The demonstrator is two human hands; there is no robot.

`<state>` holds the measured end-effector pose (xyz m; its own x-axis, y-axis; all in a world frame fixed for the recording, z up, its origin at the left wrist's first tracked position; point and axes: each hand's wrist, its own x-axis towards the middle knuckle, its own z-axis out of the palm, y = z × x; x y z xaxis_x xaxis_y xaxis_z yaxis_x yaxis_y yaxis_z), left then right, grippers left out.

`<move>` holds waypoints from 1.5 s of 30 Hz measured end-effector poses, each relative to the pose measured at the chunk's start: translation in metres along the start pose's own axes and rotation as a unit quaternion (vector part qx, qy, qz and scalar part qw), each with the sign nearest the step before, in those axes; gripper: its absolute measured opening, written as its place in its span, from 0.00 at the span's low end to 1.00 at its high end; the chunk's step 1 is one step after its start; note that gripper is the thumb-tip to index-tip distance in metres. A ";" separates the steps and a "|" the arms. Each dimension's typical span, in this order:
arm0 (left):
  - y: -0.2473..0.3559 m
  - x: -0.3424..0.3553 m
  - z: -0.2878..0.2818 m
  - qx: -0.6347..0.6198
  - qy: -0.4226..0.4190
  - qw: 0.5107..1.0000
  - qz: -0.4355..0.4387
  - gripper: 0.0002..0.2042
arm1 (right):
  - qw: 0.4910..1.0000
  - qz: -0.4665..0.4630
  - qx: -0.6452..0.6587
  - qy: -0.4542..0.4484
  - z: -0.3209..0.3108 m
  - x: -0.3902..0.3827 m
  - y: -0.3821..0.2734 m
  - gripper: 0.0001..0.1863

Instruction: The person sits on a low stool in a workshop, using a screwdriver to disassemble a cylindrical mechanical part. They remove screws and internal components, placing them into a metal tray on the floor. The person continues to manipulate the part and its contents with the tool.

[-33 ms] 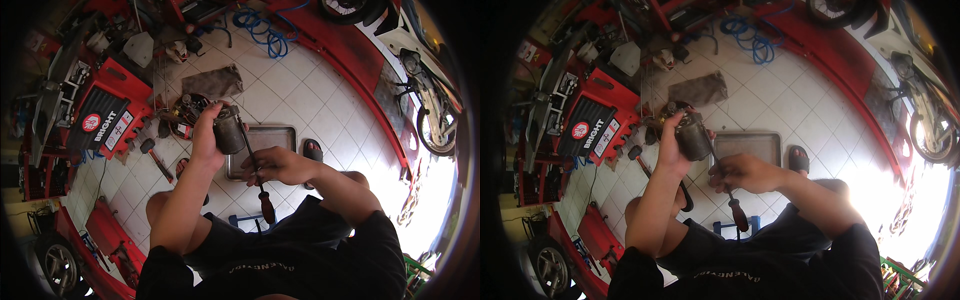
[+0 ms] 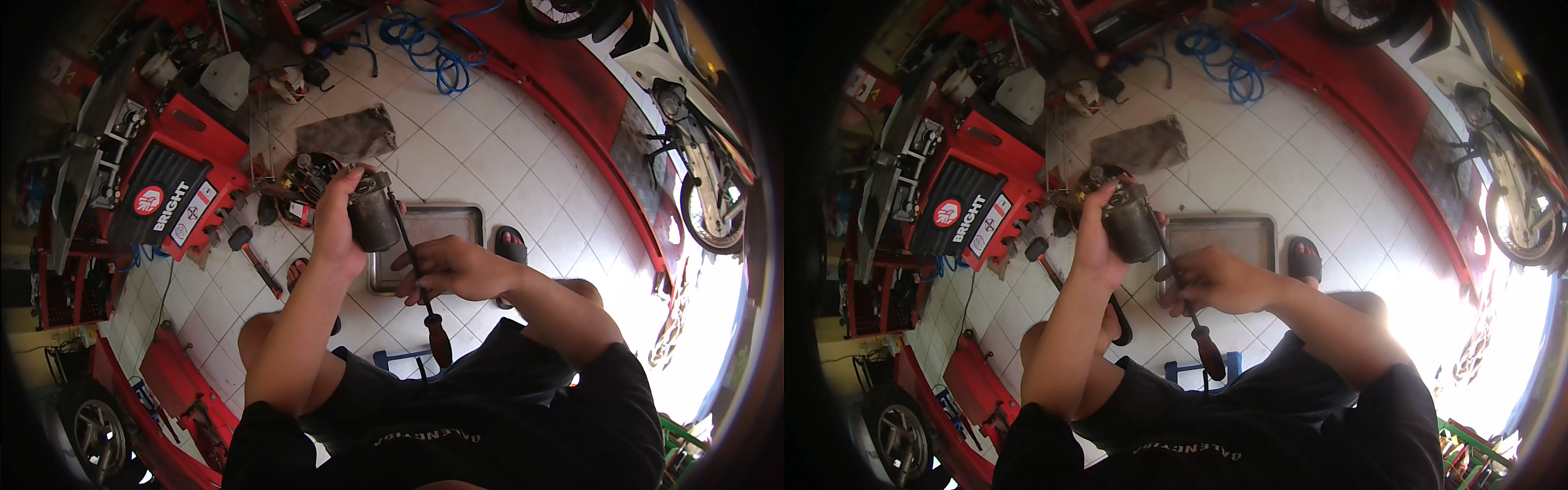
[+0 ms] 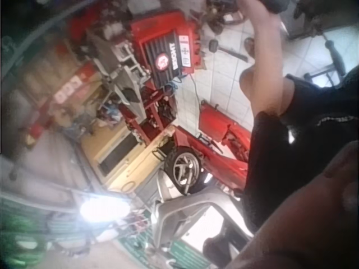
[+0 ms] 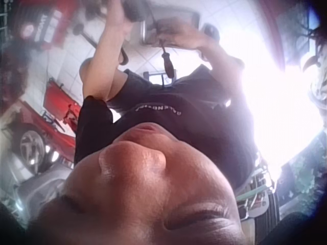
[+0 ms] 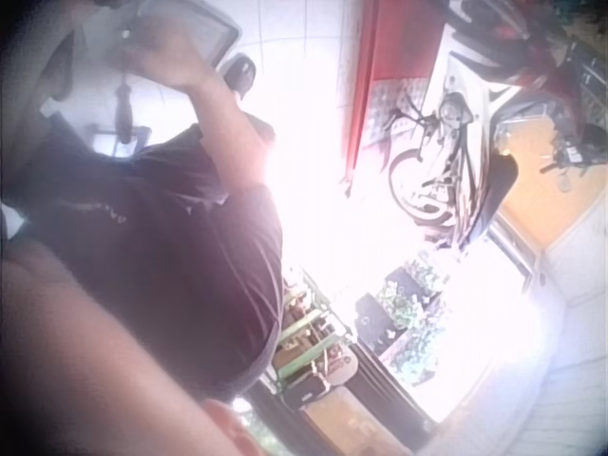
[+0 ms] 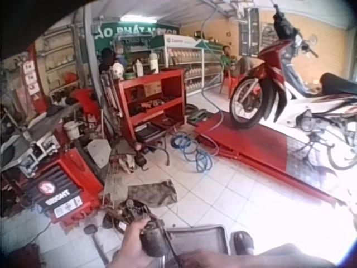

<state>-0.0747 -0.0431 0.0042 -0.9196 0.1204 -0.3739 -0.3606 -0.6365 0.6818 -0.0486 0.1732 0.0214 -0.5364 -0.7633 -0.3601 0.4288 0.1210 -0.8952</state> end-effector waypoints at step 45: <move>-0.002 -0.009 -0.003 0.282 -0.027 0.896 0.343 0.19 | 0.905 -0.079 -0.406 0.102 -0.011 -0.001 0.013 0.13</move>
<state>-0.0656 -0.0453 0.0039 -0.9557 -0.1048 0.2751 0.2847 -0.0913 0.9543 -0.0507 0.1828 0.0073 -0.7035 -0.6882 -0.1775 -0.2957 0.5105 -0.8075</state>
